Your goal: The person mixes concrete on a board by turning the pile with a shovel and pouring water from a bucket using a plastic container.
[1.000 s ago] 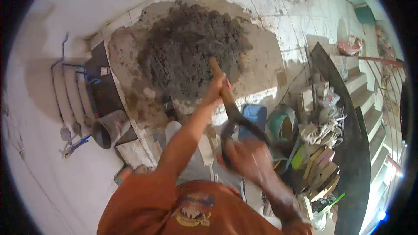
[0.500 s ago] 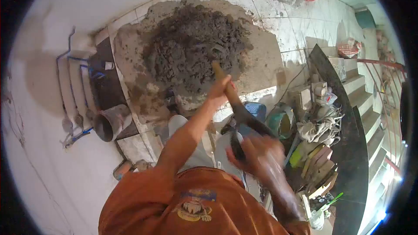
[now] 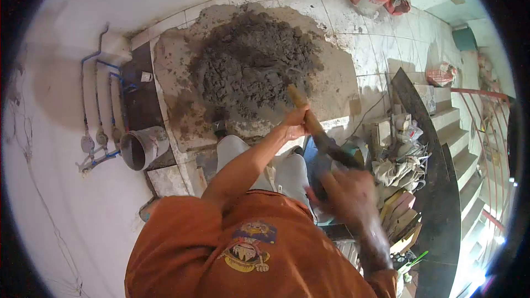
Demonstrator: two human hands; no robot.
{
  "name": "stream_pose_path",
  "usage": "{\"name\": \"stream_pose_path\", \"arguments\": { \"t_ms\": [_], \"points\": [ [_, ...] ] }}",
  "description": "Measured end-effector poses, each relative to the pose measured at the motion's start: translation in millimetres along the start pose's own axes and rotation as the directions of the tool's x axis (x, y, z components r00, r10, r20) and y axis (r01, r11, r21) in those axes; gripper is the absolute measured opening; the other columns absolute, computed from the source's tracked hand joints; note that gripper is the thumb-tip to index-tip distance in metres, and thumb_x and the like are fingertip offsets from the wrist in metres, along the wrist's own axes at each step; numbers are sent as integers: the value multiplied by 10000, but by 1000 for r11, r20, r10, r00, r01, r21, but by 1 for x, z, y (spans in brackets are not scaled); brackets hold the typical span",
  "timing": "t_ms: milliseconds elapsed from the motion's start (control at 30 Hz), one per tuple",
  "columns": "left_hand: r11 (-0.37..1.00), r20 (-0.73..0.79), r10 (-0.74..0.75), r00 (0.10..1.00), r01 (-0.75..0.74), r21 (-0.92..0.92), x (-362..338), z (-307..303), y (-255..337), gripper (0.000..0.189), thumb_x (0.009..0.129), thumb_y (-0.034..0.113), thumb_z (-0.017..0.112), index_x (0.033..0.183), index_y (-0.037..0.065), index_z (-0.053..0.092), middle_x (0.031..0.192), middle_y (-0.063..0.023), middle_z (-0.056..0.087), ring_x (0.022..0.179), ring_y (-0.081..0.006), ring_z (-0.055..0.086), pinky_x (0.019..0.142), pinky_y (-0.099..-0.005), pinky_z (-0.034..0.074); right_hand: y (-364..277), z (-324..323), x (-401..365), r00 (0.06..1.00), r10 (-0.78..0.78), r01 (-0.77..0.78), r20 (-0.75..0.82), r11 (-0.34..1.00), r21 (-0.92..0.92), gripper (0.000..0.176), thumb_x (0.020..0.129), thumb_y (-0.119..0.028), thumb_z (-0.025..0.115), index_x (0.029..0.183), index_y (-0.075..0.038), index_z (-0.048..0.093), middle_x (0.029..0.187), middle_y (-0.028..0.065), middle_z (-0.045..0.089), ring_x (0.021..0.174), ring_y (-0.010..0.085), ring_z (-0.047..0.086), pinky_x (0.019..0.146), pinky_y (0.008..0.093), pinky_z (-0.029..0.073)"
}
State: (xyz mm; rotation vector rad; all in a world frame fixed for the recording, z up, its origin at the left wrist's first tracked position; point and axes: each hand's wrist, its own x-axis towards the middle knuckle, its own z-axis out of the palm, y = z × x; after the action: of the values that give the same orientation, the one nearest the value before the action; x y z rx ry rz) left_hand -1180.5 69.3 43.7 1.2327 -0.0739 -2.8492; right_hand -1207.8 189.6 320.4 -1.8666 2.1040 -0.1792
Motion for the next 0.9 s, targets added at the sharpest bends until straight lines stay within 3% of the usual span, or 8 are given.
{"name": "stream_pose_path", "arguments": {
  "t_ms": [133, 233, 367, 467, 533, 600, 800, 900],
  "points": [
    [806, -79, -93, 992, 122, 579, 7, -50, -5, 424, 842, 455, 546, 1025, 88, 441, 894, -84, 515, 735, -229, 552, 679, -432, 486, 43, 84, 35, 930, 50, -101, 364, 987, 122, 236, 700, -261, 673, 732, -53, 567, 680, 140, 606, 658, 321, 607, 555, 392, 476],
    [653, 279, 173, 945, -322, 686, -35, -116, 13, 547, 841, 455, 545, 1209, 72, 415, 1054, -136, 517, 902, -274, 590, 731, -391, 489, 72, 87, 47, 992, 95, -106, 85, 985, 134, 213, 733, -280, 667, 819, -96, 602, 672, 122, 611, 655, 305, 611, 583, 394, 477],
    [737, -189, 560, 807, -382, 558, -126, -218, 47, 350, 846, 346, 554, 1060, 69, 536, 847, -102, 589, 740, -229, 622, 614, -326, 508, 49, -19, 103, 983, 178, -177, 35, 984, -34, 339, 745, -380, 660, 866, -64, 632, 701, 149, 631, 657, 289, 632, 600, 382, 495],
    [89, -86, 799, 595, 25, 996, -178, -416, 17, 239, 729, 295, 591, 718, 57, 566, 724, -81, 588, 624, -178, 560, 540, -315, 434, 29, -122, 107, 967, 209, -193, -146, 974, 116, 350, 727, -330, 702, 900, -32, 639, 781, 101, 670, 712, 190, 659, 644, 304, 507],
    [378, -402, 759, 512, 156, 913, -241, -478, -37, 240, 751, 299, 578, 728, 61, 556, 699, -74, 575, 575, -177, 551, 494, -310, 420, 15, -163, 97, 960, 85, -103, -267, 993, -56, 290, 721, -258, 714, 886, -32, 635, 793, 98, 673, 722, 170, 657, 660, 293, 508],
    [878, -790, 459, 406, -73, 472, -292, -503, -105, 241, 773, 302, 565, 738, 65, 545, 675, -67, 563, 527, -175, 542, 449, -305, 406, 4, -164, 96, 940, 54, -61, -337, 998, -12, 330, 713, -327, 716, 826, -27, 637, 722, 115, 650, 682, 213, 651, 614, 328, 501],
    [936, -854, 294, 429, -311, 166, -294, -459, -243, 306, 852, 354, 496, 768, 61, 520, 599, -56, 532, 448, -167, 534, 366, -285, 391, 47, 83, 194, 979, 187, -195, 77, 973, 124, 465, 770, -437, 602, 855, 20, 603, 797, 245, 620, 825, 379, 616, 694, 443, 487],
    [939, -756, 303, 580, -316, 134, -259, -420, -278, 313, 884, 349, 454, 829, 50, 525, 604, -56, 532, 473, -165, 534, 394, -287, 416, 9, 61, 179, 983, 71, -106, 168, 972, 210, 478, 766, -432, 608, 852, 36, 568, 816, 235, 622, 835, 397, 606, 694, 451, 483]
  ]
}}
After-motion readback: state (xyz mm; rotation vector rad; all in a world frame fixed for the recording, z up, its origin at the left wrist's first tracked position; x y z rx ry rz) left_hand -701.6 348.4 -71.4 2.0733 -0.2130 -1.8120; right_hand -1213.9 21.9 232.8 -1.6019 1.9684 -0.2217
